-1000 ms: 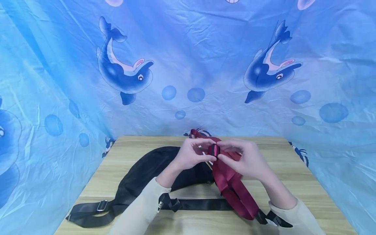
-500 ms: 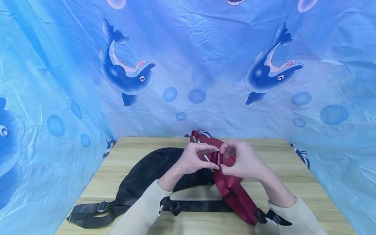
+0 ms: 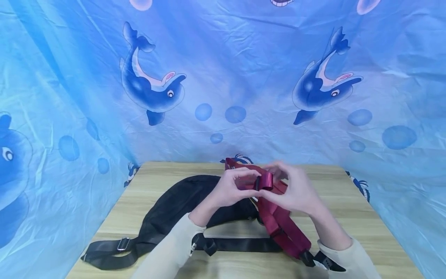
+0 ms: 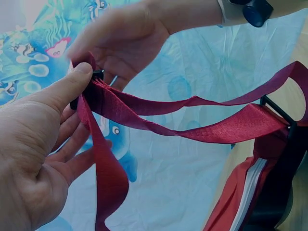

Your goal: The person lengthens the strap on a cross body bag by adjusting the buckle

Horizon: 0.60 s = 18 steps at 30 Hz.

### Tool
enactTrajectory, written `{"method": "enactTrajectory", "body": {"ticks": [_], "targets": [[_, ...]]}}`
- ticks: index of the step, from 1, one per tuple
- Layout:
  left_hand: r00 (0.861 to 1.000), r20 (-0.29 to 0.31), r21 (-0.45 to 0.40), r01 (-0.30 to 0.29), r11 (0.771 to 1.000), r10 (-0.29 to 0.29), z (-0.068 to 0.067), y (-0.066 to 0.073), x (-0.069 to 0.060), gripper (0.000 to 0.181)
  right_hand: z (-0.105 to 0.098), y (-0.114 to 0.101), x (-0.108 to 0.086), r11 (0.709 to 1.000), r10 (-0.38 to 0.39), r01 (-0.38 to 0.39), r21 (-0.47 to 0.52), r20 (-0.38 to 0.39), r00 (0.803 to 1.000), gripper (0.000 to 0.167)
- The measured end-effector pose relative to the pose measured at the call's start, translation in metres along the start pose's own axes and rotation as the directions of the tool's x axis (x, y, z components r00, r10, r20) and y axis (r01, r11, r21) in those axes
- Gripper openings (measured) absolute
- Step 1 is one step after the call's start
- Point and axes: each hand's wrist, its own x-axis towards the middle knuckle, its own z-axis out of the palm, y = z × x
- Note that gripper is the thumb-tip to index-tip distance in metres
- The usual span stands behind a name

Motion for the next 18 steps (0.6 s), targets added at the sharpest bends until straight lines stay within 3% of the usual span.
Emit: {"method": "enactTrajectory", "body": {"ticks": [4,9,15,18], "targets": [[1.000,0.017,-0.040,0.001,0.999,-0.001,0.000,0.000,0.000,0.041,0.003,0.000,-0.001,1.000,0.000,0.003,0.031,-0.083,0.997,0.036],[0.999,0.033,-0.002,0.035,0.999,-0.034,-0.002,-0.006,0.000,0.043,0.002,0.003,-0.001,0.991,-0.026,0.049,0.125,-0.179,0.984,0.040],[0.999,0.029,-0.005,0.027,1.000,-0.027,-0.003,-0.010,-0.001,0.043,0.009,0.004,0.000,0.978,0.025,0.006,0.207,-0.149,0.989,0.044],[0.999,0.031,-0.022,0.032,0.999,-0.031,-0.004,-0.010,0.000,0.042,0.010,0.004,0.003,0.948,0.015,0.045,0.316,-0.185,0.983,0.036]]}}
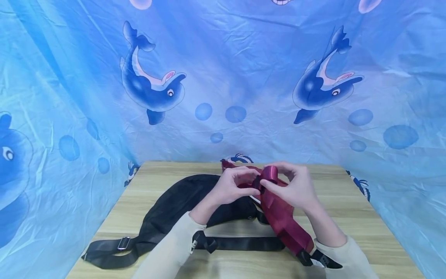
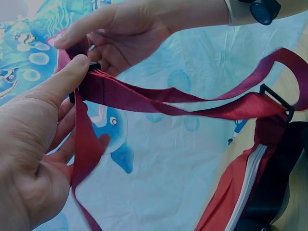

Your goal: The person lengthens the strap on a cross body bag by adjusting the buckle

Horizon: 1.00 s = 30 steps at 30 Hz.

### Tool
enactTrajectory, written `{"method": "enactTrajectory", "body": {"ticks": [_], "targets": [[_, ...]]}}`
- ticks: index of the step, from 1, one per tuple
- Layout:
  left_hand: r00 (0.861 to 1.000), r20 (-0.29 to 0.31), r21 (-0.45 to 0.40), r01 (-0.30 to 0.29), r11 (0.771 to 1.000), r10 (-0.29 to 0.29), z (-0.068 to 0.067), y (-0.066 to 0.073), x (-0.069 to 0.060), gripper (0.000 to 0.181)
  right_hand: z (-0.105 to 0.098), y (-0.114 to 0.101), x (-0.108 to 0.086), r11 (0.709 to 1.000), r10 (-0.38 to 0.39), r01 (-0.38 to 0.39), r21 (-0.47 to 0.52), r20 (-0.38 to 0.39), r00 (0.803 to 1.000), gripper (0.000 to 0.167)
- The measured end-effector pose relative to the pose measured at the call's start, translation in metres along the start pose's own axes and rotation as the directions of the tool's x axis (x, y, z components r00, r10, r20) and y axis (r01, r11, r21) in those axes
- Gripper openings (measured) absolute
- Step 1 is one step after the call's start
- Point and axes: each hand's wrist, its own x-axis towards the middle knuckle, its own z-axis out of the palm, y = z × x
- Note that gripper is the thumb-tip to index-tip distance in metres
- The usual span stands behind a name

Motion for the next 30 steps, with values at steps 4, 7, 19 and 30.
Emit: {"method": "enactTrajectory", "body": {"ticks": [4,7,19,30], "targets": [[1.000,0.020,-0.022,0.007,1.000,-0.006,0.000,-0.001,0.001,0.041,-0.002,0.000,0.001,0.989,-0.004,0.013,0.144,-0.061,0.998,0.033],[0.999,0.032,-0.041,-0.021,0.999,0.023,0.001,-0.001,0.003,0.039,-0.001,0.002,0.000,0.986,0.018,-0.010,0.166,-0.043,0.999,0.036],[1.000,-0.002,-0.074,-0.006,0.997,0.006,0.000,-0.002,0.008,0.036,-0.001,0.001,-0.006,0.973,0.104,-0.074,0.219,-0.129,0.986,0.045],[0.994,-0.105,-0.147,-0.029,0.989,0.014,0.002,-0.008,0.007,0.038,0.015,0.022,-0.048,0.912,0.211,-0.180,-0.368,0.044,0.976,0.036]]}}
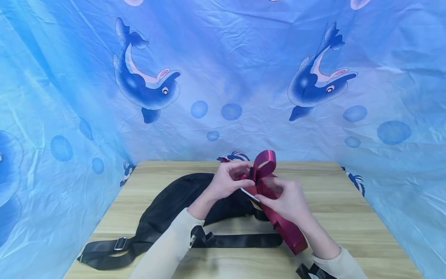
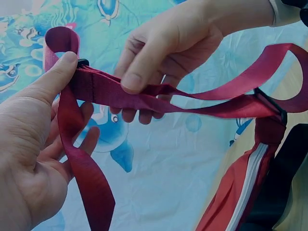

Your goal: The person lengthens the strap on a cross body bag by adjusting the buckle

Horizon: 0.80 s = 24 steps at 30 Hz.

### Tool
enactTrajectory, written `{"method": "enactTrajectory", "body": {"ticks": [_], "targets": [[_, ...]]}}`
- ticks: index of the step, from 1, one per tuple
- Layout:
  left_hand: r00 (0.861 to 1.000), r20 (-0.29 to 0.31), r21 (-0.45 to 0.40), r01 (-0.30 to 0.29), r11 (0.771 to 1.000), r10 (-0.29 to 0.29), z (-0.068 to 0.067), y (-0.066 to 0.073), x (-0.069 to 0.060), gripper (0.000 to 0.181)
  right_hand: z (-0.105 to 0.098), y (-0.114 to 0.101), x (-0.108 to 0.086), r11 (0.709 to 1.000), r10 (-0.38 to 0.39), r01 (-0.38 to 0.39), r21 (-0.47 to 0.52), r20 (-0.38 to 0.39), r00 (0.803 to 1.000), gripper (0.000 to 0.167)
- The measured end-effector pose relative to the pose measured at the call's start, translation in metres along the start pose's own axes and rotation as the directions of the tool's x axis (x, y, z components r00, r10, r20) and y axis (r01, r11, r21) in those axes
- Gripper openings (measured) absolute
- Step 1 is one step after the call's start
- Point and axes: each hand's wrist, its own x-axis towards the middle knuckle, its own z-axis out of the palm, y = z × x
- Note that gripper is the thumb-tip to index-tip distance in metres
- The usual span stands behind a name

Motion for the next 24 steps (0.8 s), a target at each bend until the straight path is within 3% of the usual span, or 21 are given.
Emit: {"method": "enactTrajectory", "body": {"ticks": [2,6,13,19,24], "targets": [[1.000,-0.026,-0.017,0.003,1.000,-0.003,-0.001,0.001,0.000,0.037,0.001,0.000,-0.003,0.999,-0.012,0.010,-0.040,-0.029,1.000,0.037],[0.997,-0.070,-0.041,0.020,0.999,-0.023,-0.004,0.003,-0.001,0.037,-0.001,0.004,-0.008,0.995,0.006,-0.008,-0.104,-0.014,1.000,0.042],[0.999,-0.015,-0.010,0.043,0.999,-0.043,-0.003,0.005,-0.002,0.039,0.003,0.003,-0.005,0.995,0.001,0.000,-0.100,0.003,1.000,0.050],[0.998,-0.046,-0.017,0.034,0.999,-0.035,-0.005,0.007,-0.003,0.039,-0.002,0.008,-0.012,0.993,0.065,-0.056,-0.107,0.081,0.995,0.049],[0.999,-0.035,-0.012,0.028,1.000,-0.028,-0.007,0.009,-0.001,0.039,0.001,0.005,-0.007,0.992,0.043,-0.039,-0.121,0.033,0.999,0.050]]}}
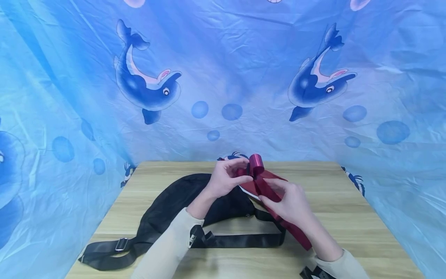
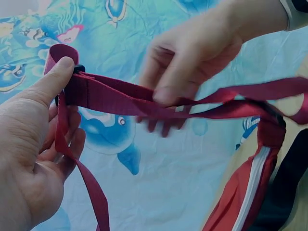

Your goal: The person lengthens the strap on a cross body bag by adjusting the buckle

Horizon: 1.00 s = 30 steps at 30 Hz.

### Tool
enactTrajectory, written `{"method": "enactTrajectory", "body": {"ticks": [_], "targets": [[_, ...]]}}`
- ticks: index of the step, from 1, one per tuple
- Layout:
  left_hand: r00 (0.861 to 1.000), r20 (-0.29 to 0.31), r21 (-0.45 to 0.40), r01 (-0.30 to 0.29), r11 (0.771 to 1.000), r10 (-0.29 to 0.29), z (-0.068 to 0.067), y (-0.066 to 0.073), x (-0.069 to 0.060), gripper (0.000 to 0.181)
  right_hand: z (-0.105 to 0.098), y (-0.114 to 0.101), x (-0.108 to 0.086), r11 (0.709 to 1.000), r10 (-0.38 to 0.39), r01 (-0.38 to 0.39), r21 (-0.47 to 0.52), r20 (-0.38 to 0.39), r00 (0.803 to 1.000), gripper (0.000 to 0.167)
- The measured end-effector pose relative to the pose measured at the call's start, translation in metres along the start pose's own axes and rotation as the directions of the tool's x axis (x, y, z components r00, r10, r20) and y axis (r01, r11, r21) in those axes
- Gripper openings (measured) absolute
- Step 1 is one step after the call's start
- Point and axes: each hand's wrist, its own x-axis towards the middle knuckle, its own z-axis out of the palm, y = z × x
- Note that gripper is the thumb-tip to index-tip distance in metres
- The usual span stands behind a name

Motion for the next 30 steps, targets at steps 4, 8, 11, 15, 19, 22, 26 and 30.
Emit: {"method": "enactTrajectory", "body": {"ticks": [4,8,11,15,19,22,26,30], "targets": [[1.000,0.010,-0.003,0.019,1.000,-0.019,-0.002,0.002,0.004,0.038,0.001,-0.005,0.005,1.000,-0.019,0.020,0.013,-0.037,0.999,0.043],[0.997,-0.043,-0.032,0.063,0.997,-0.065,-0.008,0.006,0.012,0.035,-0.006,-0.002,0.006,0.999,0.032,-0.032,0.000,0.002,0.999,0.037],[0.990,-0.076,-0.073,0.112,0.991,-0.117,-0.014,0.010,0.018,0.034,-0.013,0.002,0.007,0.997,0.075,-0.075,-0.024,0.029,0.997,0.038],[0.984,-0.071,-0.097,0.158,0.983,-0.165,-0.019,0.012,0.022,0.033,-0.019,0.005,0.007,0.995,0.094,-0.093,-0.021,0.052,0.994,0.038],[0.988,-0.073,-0.075,0.127,0.989,-0.133,-0.024,0.016,0.026,0.032,-0.024,0.008,0.007,0.995,0.094,-0.090,-0.042,0.121,0.988,0.036],[0.992,-0.051,-0.044,0.114,0.993,-0.116,-0.027,0.019,0.029,0.033,-0.034,0.011,0.012,0.997,0.055,-0.045,-0.066,0.164,0.985,0.042],[0.992,0.006,0.031,0.122,0.992,-0.123,-0.030,0.025,0.034,0.036,-0.045,-0.001,0.030,0.993,-0.109,0.107,0.044,0.034,0.993,0.047],[0.996,0.047,0.071,0.075,0.995,-0.078,-0.026,0.030,0.038,0.034,-0.050,-0.029,0.055,0.948,-0.254,0.269,0.169,-0.106,0.961,0.049]]}}
